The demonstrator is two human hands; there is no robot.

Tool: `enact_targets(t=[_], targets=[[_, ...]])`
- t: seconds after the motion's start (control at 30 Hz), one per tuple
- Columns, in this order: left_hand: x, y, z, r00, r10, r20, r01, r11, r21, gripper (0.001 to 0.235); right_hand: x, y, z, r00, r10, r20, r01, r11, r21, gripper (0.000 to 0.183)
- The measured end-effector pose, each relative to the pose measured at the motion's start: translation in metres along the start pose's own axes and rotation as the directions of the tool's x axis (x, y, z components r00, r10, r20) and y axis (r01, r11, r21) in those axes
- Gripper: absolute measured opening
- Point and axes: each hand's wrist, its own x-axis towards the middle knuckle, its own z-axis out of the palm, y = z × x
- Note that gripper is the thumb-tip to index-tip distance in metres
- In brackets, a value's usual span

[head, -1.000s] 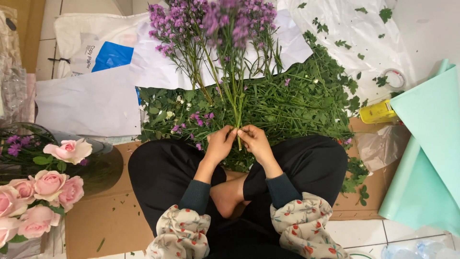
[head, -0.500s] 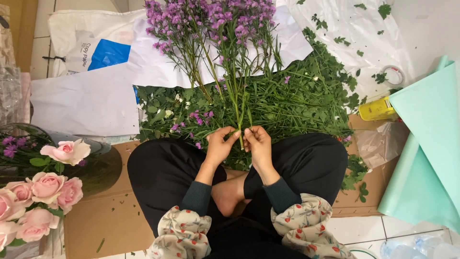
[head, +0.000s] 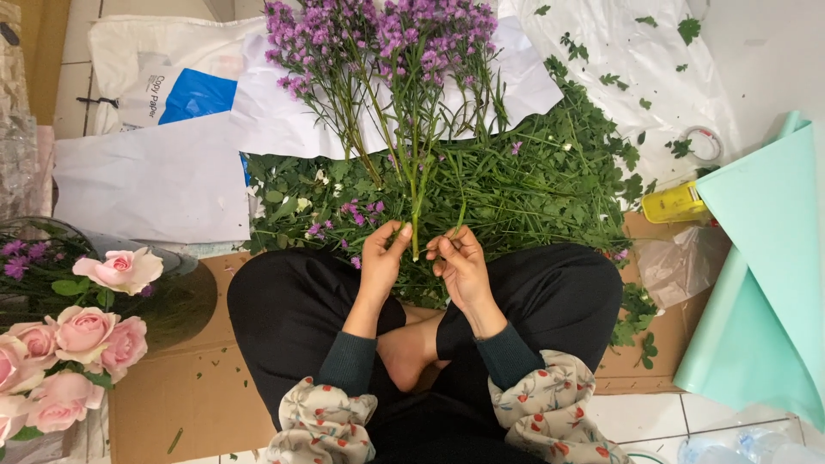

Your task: The person sits on the floor and arranges a bunch of purple flowers by hand. They gather the stems, align them, and adjust the flower heads to form a neat bouquet.

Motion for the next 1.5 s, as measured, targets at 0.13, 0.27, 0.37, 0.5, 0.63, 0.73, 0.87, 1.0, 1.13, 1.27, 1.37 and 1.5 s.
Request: enact_targets(t=[0.13, 0.27, 0.37, 0.5, 0.63, 0.73, 0.87, 1.0, 1.13, 1.27, 1.37, 1.5], targets=[[-0.003, 0.004, -0.003, 0.999, 0.029, -0.020, -0.029, 1.000, 0.004, 0.022, -0.002, 0.003, 0.002, 0.999, -0.034, 0.018, 0.034, 0.999, -0.007, 0.008], [-0.002, 0.007, -0.007, 0.999, 0.048, -0.004, -0.047, 0.999, 0.019, 0.021, 0.005, 0.010, -0.006, 0.997, 0.068, 0.025, -0.068, 0.997, 0.031, 0.007], [-0.005, 0.010, -0.008, 0.998, 0.048, 0.030, -0.050, 0.995, 0.082, 0.020, 0.006, 0.010, -0.003, 0.977, 0.204, -0.060, -0.204, 0.979, 0.006, 0.013], [-0.007, 0.003, -0.012, 0.994, 0.090, 0.061, -0.104, 0.953, 0.284, 0.016, 0.004, -0.011, 0.018, 0.945, -0.194, -0.263, -0.016, 0.776, -0.631, 0.048], [-0.010, 0.008, -0.003, 0.981, 0.156, 0.115, -0.193, 0.841, 0.505, 0.015, 0.032, -0.020, -0.005, 0.950, -0.284, -0.129, 0.057, 0.566, -0.822, 0.024], [-0.014, 0.005, 0.006, 0.964, 0.152, 0.218, -0.259, 0.720, 0.644, 0.015, 0.043, -0.025, -0.008, 0.995, -0.045, -0.084, -0.064, 0.346, -0.936, 0.059], [-0.016, 0.021, 0.015, 0.936, 0.220, 0.275, -0.352, 0.589, 0.727, 0.019, 0.042, -0.012, -0.010, 0.988, -0.109, -0.106, -0.071, 0.284, -0.956, 0.032], [-0.019, 0.025, 0.018, 0.922, 0.273, 0.275, -0.383, 0.542, 0.748, 0.027, 0.015, -0.019, 0.013, 0.976, -0.210, -0.047, 0.000, 0.220, -0.976, 0.021], [-0.017, 0.023, 0.017, 0.906, 0.302, 0.297, -0.414, 0.487, 0.769, 0.026, 0.009, -0.027, -0.005, 0.996, -0.060, -0.070, -0.048, 0.309, -0.950, 0.022], [-0.018, 0.030, 0.013, 0.901, 0.316, 0.297, -0.422, 0.477, 0.771, 0.023, 0.007, -0.064, 0.001, 0.990, -0.060, -0.130, -0.125, 0.084, -0.989, 0.029], [-0.019, 0.030, 0.013, 0.888, 0.336, 0.313, -0.443, 0.444, 0.779, 0.025, 0.003, -0.076, 0.016, 0.989, -0.078, -0.126, -0.137, -0.160, -0.977, 0.045], [-0.020, 0.018, 0.016, 0.865, 0.355, 0.354, -0.473, 0.341, 0.812, 0.014, 0.019, -0.053, 0.014, 0.890, -0.379, 0.253, 0.258, -0.037, -0.965, 0.012]])
